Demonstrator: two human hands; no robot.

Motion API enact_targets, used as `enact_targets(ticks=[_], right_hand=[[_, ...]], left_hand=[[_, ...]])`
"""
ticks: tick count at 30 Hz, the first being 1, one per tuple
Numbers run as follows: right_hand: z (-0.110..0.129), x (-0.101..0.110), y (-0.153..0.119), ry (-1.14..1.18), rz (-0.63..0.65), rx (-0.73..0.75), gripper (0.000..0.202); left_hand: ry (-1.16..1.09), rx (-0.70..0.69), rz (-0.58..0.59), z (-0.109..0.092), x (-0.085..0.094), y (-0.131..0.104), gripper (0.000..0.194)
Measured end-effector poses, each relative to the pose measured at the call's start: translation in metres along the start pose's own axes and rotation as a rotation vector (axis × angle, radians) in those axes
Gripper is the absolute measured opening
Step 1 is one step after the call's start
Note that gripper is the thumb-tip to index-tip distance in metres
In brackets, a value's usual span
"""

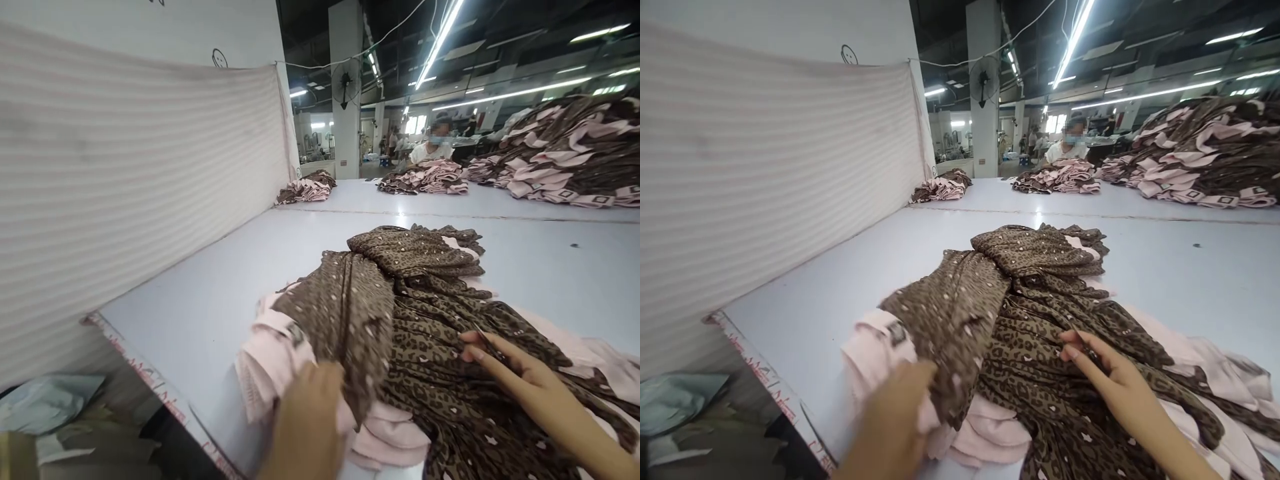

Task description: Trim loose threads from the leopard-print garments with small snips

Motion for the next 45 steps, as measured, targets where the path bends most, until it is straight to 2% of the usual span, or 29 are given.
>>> enact_targets(ticks=[1,3,4,5,7,9,10,12,14,16,18,20,22,25,28,30,35,39,45], right_hand=[[0.002,-0.005,-0.003,0.029,0.057,-0.016,0.032],[0.006,-0.015,-0.011,0.087,0.163,-0.044,0.033],[0.008,-0.020,-0.016,0.107,0.184,-0.057,0.034],[0.010,-0.025,-0.020,0.126,0.197,-0.072,0.035],[0.015,-0.036,-0.029,0.163,0.226,-0.113,0.038],[0.023,-0.047,-0.038,0.200,0.262,-0.157,0.039],[0.028,-0.053,-0.042,0.219,0.289,-0.171,0.040],[0.039,-0.064,-0.050,0.256,0.339,-0.168,0.042],[0.052,-0.075,-0.056,0.287,0.362,-0.145,0.042],[0.065,-0.086,-0.061,0.300,0.389,-0.099,0.035],[0.079,-0.095,-0.064,0.289,0.433,-0.018,0.028],[0.091,-0.100,-0.065,0.254,0.475,0.086,0.027],[0.100,-0.101,-0.065,0.213,0.480,0.180,0.030],[0.108,-0.100,-0.063,0.152,0.460,0.290,0.031],[0.110,-0.099,-0.061,0.057,0.456,0.347,0.025],[0.108,-0.099,-0.061,-0.015,0.474,0.359,0.021],[0.106,-0.098,-0.062,-0.122,0.527,0.362,0.024],[0.110,-0.097,-0.061,-0.148,0.554,0.362,0.025],[0.113,-0.097,-0.059,-0.152,0.542,0.395,0.028]], left_hand=[[0.018,-0.029,0.132,-0.009,-0.023,-0.004,0.061],[0.021,-0.032,0.191,-0.015,-0.056,-0.010,0.062],[0.000,-0.056,0.190,-0.013,-0.064,-0.013,0.056],[-0.066,-0.112,0.163,-0.010,-0.065,-0.017,0.050],[-0.270,-0.261,0.061,0.002,-0.047,-0.027,0.038],[-0.457,-0.309,-0.112,0.017,-0.013,-0.038,0.023],[-0.470,-0.233,-0.205,0.026,0.004,-0.042,0.023],[-0.376,0.037,-0.338,0.045,0.031,-0.045,0.026],[-0.280,0.221,-0.329,0.058,0.042,-0.039,0.035],[-0.370,0.256,-0.262,0.065,0.041,-0.023,0.052],[-0.581,0.240,-0.219,0.065,0.033,-0.002,0.060],[-0.761,0.243,-0.211,0.058,0.025,0.017,0.054],[-0.898,0.260,-0.208,0.044,0.019,0.028,0.037],[-1.191,0.311,-0.174,0.015,0.009,0.029,0.017],[-1.466,0.412,-0.133,-0.007,0.000,0.022,0.022],[-1.586,0.500,-0.136,-0.013,-0.005,0.019,0.030],[-1.742,0.653,-0.194,-0.013,-0.007,0.019,0.050],[-1.781,0.686,-0.188,-0.015,-0.002,0.020,0.043],[-1.807,0.665,-0.152,-0.018,-0.002,0.020,0.039]])
Point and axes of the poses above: each hand's wrist, its own y-axis towards the middle knuckle, its own x-axis out of the back of the hand, z = x × y, the point moved 2 cm from there along y, towards the middle knuckle, and after that the axes turned 2 degrees about y, right-handed, at the moved point
